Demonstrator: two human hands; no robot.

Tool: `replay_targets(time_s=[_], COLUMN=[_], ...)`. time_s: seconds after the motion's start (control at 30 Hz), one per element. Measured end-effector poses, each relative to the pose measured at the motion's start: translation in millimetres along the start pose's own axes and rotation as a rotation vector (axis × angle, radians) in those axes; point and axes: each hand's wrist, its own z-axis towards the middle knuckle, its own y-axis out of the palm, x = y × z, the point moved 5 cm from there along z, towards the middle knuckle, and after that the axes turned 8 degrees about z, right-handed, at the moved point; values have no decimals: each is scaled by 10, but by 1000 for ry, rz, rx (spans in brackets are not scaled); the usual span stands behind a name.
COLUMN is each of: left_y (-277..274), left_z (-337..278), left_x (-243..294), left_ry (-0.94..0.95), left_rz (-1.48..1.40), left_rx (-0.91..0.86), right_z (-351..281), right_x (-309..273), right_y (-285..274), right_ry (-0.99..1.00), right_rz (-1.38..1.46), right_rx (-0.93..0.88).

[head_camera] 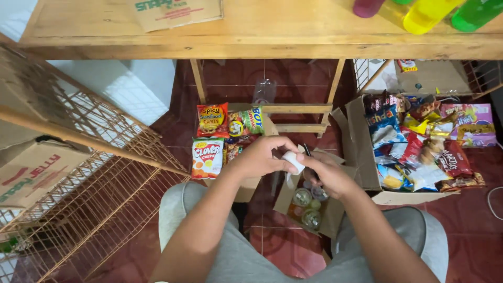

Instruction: Organizes small cups of colorful jelly and snacks into boxes, labels them, and places the boxes on a metal storage rack.

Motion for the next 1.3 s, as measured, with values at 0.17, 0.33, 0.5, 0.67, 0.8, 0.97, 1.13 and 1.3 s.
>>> replay_targets(time_s=[0.17, 0.33, 0.5, 0.67, 0.8, 0.97, 1.13, 1.3], left_y=[-11, -17, 2, 45, 14, -49, -126, -59], left_z=[65, 77, 34, 31, 36, 36, -21, -14], left_x=[292, 498, 498, 491, 444, 541, 585, 402], left_ry=[55, 167, 201, 179, 145, 225, 205, 88], left_rz=[122, 244, 83, 162, 145, 178, 149, 226], left_rx=[66, 152, 158, 141, 133, 158, 260, 353], right_z=[-116, -249, -296, -339, -302, -209, -156, 12], right_x=[-170, -341, -330, -338, -329, -268, -325, 103], right_y=[-103, -120, -127, -1, 28, -17, -24, -238], right_ry=[-354, -642, -744, -641, -582, -538, -668, -242], right_rz=[-198, -235, -274, -366, -291, -264, -362, -108], right_rx=[-31, -83, -180, -156, -239, -205, -152, -27])
